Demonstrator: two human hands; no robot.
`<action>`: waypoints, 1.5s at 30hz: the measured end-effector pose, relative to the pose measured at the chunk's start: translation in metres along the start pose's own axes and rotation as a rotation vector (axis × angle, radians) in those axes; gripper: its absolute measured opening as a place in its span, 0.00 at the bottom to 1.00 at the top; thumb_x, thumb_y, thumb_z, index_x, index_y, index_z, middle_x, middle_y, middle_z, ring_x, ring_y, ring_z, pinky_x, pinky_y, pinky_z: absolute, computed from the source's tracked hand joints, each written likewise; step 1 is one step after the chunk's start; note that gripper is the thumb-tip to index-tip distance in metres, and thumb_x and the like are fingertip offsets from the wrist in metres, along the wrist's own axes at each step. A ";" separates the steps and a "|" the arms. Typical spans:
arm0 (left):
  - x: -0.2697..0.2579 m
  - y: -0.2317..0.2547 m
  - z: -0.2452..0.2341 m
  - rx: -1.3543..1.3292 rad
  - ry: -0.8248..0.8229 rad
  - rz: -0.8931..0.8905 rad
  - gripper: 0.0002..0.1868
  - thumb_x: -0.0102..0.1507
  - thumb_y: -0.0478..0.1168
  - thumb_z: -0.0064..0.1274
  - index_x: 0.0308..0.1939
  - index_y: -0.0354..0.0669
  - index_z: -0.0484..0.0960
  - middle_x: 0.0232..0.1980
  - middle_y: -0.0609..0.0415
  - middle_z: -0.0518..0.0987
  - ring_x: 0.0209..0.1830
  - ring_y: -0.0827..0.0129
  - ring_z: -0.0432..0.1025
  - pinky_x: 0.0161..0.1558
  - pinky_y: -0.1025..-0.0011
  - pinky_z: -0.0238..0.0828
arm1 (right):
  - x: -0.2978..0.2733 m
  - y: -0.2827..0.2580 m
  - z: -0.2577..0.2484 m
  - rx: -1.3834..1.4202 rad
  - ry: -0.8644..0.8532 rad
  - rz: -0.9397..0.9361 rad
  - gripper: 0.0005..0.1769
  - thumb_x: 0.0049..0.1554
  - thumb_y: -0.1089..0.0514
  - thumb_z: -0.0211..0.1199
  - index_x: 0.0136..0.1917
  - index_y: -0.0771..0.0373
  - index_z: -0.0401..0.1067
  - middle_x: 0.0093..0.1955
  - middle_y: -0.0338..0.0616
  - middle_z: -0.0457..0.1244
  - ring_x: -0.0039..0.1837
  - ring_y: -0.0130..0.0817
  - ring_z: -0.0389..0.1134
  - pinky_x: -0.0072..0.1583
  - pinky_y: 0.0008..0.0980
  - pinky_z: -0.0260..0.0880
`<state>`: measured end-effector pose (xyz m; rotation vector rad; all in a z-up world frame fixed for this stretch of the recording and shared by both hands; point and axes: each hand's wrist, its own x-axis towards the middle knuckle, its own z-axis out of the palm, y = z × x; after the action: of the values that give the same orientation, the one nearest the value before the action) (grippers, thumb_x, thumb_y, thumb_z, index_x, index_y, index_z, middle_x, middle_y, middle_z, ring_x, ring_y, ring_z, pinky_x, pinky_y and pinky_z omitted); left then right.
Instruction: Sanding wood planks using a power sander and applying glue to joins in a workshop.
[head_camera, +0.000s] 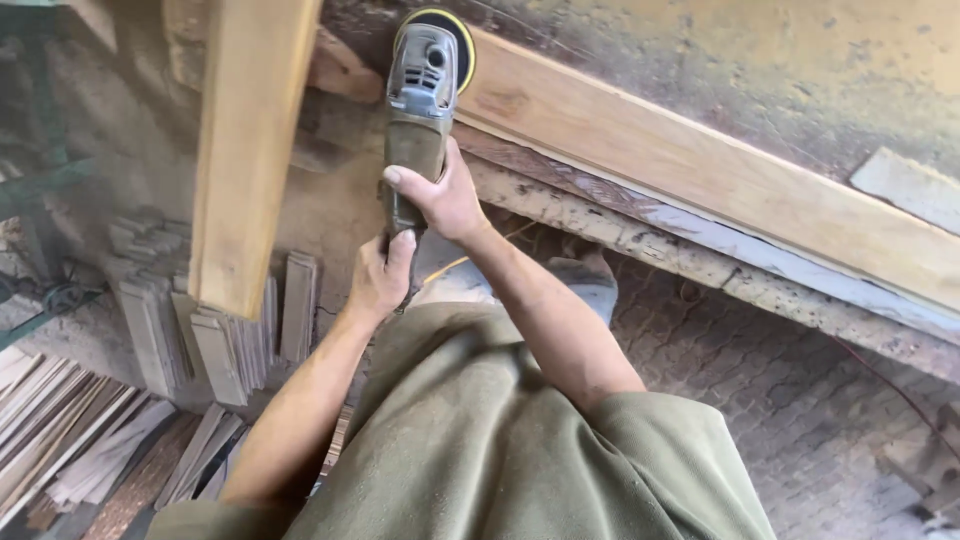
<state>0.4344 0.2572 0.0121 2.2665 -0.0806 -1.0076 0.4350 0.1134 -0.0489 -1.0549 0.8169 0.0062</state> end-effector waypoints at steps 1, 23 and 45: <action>-0.002 0.001 0.009 0.002 -0.017 0.002 0.31 0.69 0.61 0.46 0.33 0.33 0.80 0.29 0.31 0.78 0.37 0.45 0.79 0.36 0.50 0.70 | -0.007 0.004 -0.015 0.000 0.017 0.004 0.34 0.44 0.40 0.81 0.56 0.52 0.68 0.44 0.43 0.69 0.47 0.34 0.72 0.50 0.40 0.74; -0.015 0.001 0.060 0.205 -0.275 0.122 0.40 0.65 0.73 0.41 0.29 0.36 0.78 0.27 0.30 0.79 0.38 0.38 0.80 0.36 0.49 0.74 | -0.059 0.042 -0.092 0.090 0.156 -0.201 0.22 0.56 0.56 0.72 0.62 0.62 0.72 0.52 0.42 0.67 0.53 0.29 0.66 0.59 0.41 0.72; -0.023 -0.006 0.037 0.108 -0.320 -0.069 0.43 0.62 0.75 0.40 0.36 0.34 0.84 0.32 0.32 0.82 0.43 0.37 0.79 0.43 0.48 0.75 | -0.055 0.052 -0.074 0.029 0.049 -0.048 0.28 0.57 0.53 0.75 0.66 0.60 0.68 0.54 0.45 0.68 0.52 0.29 0.68 0.58 0.41 0.73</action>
<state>0.3918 0.2492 0.0051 2.1957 -0.1978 -1.4271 0.3324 0.1041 -0.0732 -1.0506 0.8331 -0.0722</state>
